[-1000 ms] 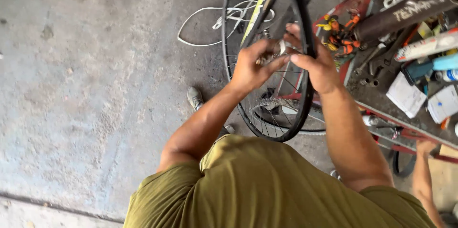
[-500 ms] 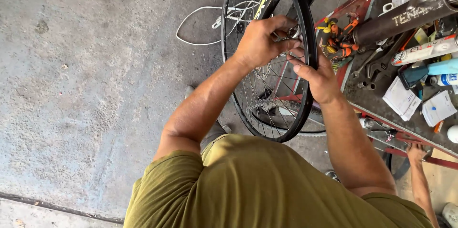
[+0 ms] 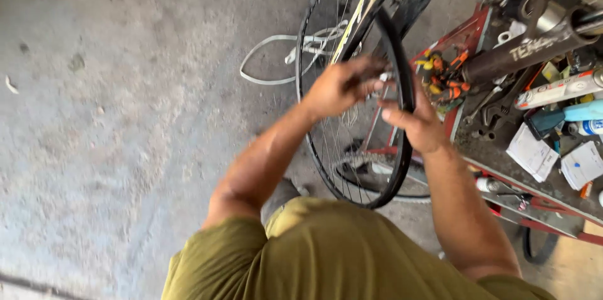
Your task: The person works on a bicycle wheel mounted on a repair stand, using a wrench to tighten the spokes. They rotate the wheel to access different sections and continue adjusting the tension of the spokes with the tool.
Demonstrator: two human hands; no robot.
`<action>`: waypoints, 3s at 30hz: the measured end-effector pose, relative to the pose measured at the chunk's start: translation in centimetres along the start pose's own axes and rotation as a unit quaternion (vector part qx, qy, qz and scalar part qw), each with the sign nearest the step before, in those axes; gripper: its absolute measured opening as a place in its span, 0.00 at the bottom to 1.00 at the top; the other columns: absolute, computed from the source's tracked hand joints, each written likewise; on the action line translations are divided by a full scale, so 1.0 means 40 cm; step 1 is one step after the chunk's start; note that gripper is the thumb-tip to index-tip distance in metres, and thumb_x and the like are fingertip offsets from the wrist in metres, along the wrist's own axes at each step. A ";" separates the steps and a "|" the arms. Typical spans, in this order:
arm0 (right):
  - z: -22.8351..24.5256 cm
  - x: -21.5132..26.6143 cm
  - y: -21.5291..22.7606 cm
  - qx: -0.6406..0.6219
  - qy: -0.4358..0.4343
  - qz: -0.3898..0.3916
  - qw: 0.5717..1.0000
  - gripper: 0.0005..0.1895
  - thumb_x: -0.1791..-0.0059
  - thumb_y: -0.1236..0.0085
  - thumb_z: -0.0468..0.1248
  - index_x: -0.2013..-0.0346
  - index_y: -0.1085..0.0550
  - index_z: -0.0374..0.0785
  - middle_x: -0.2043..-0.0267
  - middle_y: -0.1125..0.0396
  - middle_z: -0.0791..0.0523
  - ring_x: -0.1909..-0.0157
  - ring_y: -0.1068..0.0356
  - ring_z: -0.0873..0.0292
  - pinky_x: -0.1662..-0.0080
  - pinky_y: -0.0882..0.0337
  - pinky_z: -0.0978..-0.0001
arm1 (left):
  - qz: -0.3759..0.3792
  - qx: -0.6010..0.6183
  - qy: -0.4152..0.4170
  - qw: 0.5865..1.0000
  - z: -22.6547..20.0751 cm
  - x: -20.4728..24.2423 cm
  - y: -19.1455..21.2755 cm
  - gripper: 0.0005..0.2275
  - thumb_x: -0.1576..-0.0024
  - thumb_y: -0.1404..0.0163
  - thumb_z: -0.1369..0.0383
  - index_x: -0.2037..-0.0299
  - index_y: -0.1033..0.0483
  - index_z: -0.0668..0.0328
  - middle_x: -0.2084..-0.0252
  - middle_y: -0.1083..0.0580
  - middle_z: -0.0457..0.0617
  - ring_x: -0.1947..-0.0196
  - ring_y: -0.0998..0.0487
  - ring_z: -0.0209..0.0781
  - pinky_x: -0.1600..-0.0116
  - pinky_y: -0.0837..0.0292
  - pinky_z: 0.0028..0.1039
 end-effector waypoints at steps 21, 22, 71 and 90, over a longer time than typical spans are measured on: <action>0.058 0.047 0.005 0.103 0.022 -0.071 0.992 0.44 0.50 0.33 0.37 0.25 0.45 0.30 0.31 0.43 0.36 0.30 0.41 0.38 0.34 0.32 0.43 | 0.014 0.130 -0.003 0.991 0.048 0.115 -0.084 0.12 0.41 0.37 0.69 0.52 0.22 0.67 0.64 0.19 0.61 0.70 0.14 0.51 0.68 0.15 0.36; 0.046 0.034 0.012 0.104 0.019 -0.073 0.992 0.44 0.50 0.33 0.37 0.25 0.45 0.30 0.31 0.43 0.36 0.30 0.41 0.38 0.34 0.32 0.43 | 0.014 0.133 -0.001 0.991 0.038 0.108 -0.089 0.12 0.41 0.37 0.69 0.52 0.22 0.67 0.64 0.19 0.61 0.70 0.14 0.51 0.68 0.15 0.36; 0.028 0.120 0.013 0.262 0.050 -0.107 0.958 0.25 0.53 0.31 0.42 0.45 0.27 0.38 0.63 0.33 0.52 0.61 0.33 0.59 0.64 0.33 0.64 | 0.006 -0.166 -0.058 0.984 0.020 0.094 -0.095 0.08 0.32 0.57 0.62 0.50 0.27 0.52 0.74 0.21 0.54 0.73 0.17 0.61 0.66 0.21 0.51; -0.046 0.014 0.008 -0.023 -0.001 -0.035 0.999 0.34 0.52 0.40 0.34 0.33 0.37 0.26 0.35 0.38 0.43 0.31 0.37 0.44 0.33 0.33 0.34 | -0.183 -0.123 0.000 0.975 0.026 0.014 -0.079 0.16 0.49 0.32 0.65 0.52 0.19 0.47 0.64 0.18 0.51 0.68 0.14 0.52 0.65 0.17 0.37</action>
Point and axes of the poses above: each hand's wrist, its own x-axis away from the middle knuckle, its own y-axis out of the back of the hand, z = x × y, the point moved 1 cm from there along -x, towards the middle knuckle
